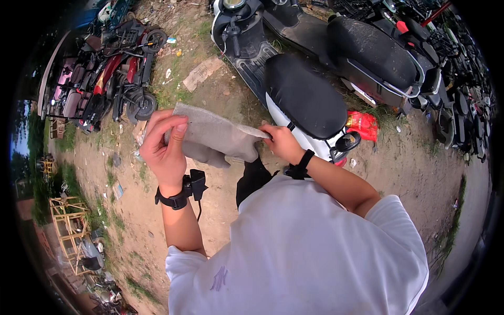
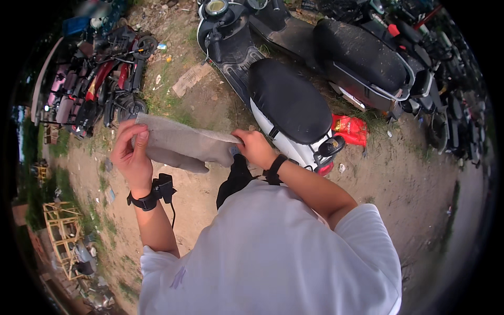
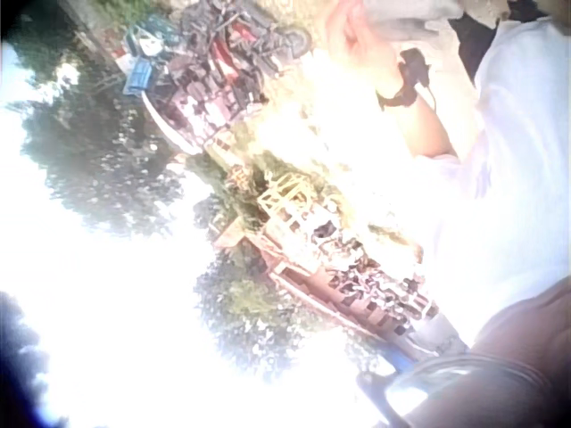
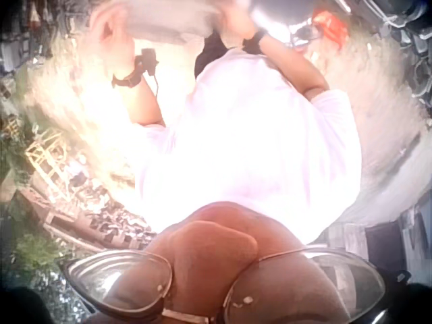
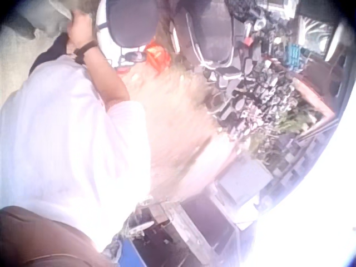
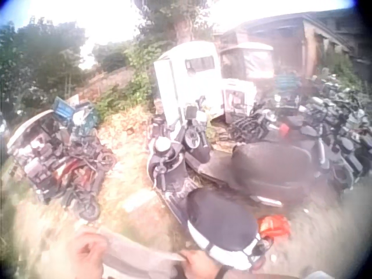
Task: The person wets a cloth at a sink and proceeds to wipe down the body panels of a white motorcycle. They clean the front fairing, side panels, and rear section of the vehicle using the damp cloth.
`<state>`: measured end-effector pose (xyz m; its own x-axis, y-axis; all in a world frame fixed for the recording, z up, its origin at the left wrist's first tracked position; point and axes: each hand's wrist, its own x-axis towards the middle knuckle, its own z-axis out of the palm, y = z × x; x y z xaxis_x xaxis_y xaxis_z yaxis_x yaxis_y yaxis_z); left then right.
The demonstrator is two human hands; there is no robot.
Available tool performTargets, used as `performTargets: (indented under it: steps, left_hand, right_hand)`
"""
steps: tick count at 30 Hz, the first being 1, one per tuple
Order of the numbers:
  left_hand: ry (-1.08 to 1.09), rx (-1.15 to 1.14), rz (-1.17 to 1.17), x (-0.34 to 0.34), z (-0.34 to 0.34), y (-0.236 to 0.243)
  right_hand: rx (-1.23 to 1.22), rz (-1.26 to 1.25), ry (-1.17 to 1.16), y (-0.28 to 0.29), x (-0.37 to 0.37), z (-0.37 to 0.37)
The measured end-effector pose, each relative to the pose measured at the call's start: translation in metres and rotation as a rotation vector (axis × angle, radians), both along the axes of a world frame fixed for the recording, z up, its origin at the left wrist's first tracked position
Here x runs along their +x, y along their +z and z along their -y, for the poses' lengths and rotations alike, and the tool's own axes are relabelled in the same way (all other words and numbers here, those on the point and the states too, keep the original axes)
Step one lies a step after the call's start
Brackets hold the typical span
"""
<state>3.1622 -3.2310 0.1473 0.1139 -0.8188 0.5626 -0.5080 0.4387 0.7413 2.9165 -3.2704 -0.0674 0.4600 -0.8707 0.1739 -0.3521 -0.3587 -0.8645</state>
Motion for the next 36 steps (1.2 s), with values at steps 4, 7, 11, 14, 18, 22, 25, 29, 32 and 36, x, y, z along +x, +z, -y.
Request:
performTargets:
  steps: [4,7,11,14,18,22,25,29,32,36]
  left_hand:
    - [-0.17,0.01,-0.012,0.051,0.091,-0.006]
    - [-0.273,0.094,-0.078,0.069,0.165,-0.028]
    - [-0.396,0.248,-0.086,0.065,0.27,-0.063]
    - [-0.441,0.396,-0.102,0.067,0.334,-0.1]
    - [-0.741,0.309,-0.27,-0.005,0.401,-0.117]
    - [-0.824,0.393,-0.319,-0.044,0.437,-0.147]
    - [-0.891,0.475,-0.318,-0.066,0.445,-0.211]
    - [-0.945,0.669,-0.293,-0.065,0.417,-0.298]
    - [-0.984,0.806,-0.174,-0.049,0.391,-0.361]
    - [-0.962,0.958,-0.024,-0.017,0.349,-0.423]
  right_hand:
    - [0.147,0.112,-0.23,-0.008,0.005,0.057]
    - [0.054,-0.025,-0.508,-0.01,-0.021,0.086]
    - [0.043,-0.031,-0.838,0.006,-0.067,0.1]
    - [0.066,-0.075,-1.002,0.035,-0.075,0.118]
    - [0.062,0.136,-1.202,0.049,-0.111,0.126]
    - [-0.084,0.059,-1.334,0.066,-0.107,0.116]
    - [-0.01,-0.102,-1.387,0.03,-0.104,0.085]
    - [0.073,-0.263,-1.327,-0.032,-0.081,0.034]
    - [0.294,-0.291,-1.379,-0.081,-0.063,0.006]
    - [0.424,-0.458,-1.16,-0.121,-0.041,-0.027]
